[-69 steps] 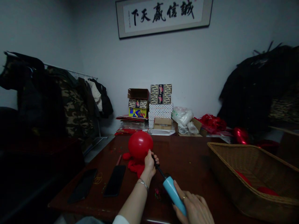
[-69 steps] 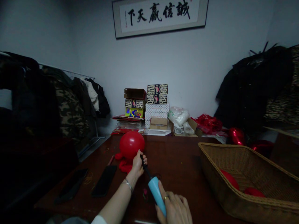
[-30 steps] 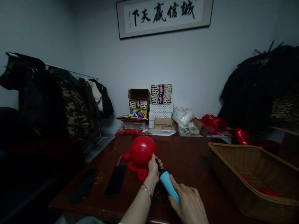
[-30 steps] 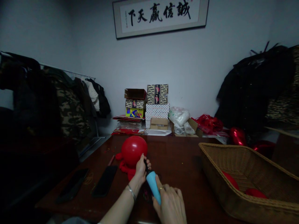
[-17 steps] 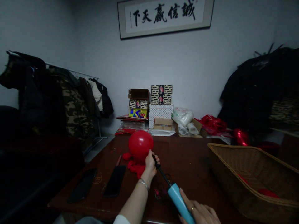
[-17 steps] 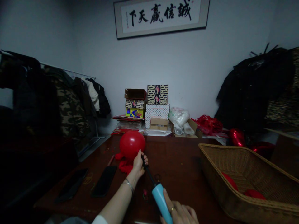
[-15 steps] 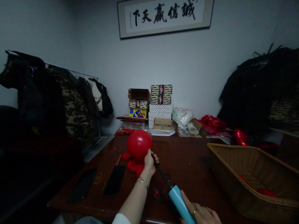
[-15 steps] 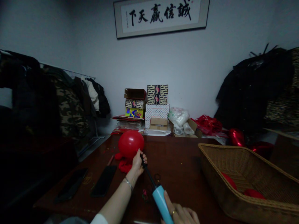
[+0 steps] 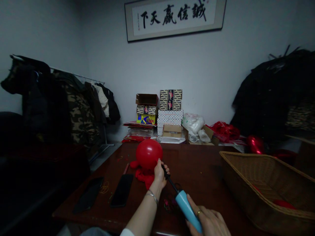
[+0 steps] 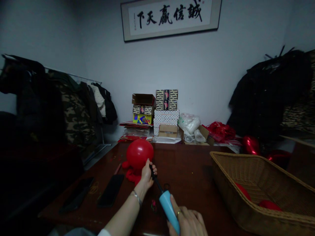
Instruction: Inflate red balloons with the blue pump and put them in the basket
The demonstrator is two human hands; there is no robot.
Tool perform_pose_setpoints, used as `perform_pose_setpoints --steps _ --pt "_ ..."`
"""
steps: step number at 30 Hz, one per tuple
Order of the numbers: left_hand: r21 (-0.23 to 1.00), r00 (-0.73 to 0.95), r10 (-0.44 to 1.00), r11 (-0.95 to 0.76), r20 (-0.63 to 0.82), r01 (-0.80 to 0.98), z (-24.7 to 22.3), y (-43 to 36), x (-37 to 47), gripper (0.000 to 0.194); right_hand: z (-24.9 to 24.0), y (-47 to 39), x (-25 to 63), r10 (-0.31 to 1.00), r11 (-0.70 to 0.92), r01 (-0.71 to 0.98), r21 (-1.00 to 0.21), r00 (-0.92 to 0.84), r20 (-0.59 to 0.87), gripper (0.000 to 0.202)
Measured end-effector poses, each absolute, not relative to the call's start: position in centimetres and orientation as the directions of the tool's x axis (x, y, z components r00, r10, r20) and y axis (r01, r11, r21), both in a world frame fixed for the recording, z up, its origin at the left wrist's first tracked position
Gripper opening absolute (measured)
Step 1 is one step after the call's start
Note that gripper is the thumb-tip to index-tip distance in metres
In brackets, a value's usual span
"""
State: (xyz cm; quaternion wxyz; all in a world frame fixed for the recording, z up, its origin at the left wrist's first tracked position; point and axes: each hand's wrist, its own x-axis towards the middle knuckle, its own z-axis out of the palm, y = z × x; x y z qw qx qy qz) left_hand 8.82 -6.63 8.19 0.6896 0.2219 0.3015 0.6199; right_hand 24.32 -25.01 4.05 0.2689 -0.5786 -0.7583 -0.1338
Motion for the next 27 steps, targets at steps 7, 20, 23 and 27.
perform_pose_setpoints --steps 7,20,23,27 --pt "0.677 0.063 0.986 0.151 -0.153 -0.720 7.6 -7.6 9.6 0.040 7.8 -23.0 20.8 0.902 0.158 0.968 -0.193 -0.062 0.428 0.051" --pt "0.699 0.067 0.986 0.158 -0.155 -0.697 7.0 -7.3 9.7 0.040 6.7 -23.6 20.9 0.905 0.166 0.970 -0.178 -0.078 0.418 0.047" --pt "0.696 0.062 0.987 0.151 -0.151 -0.702 6.9 -7.0 9.6 0.040 5.2 -24.1 22.4 0.883 0.220 0.962 -0.163 -0.125 0.452 0.049" --pt "0.703 0.051 0.990 0.130 -0.132 -0.699 7.3 -6.3 9.1 0.041 3.5 -24.8 24.7 0.839 0.307 0.941 -0.145 -0.196 0.508 0.052"
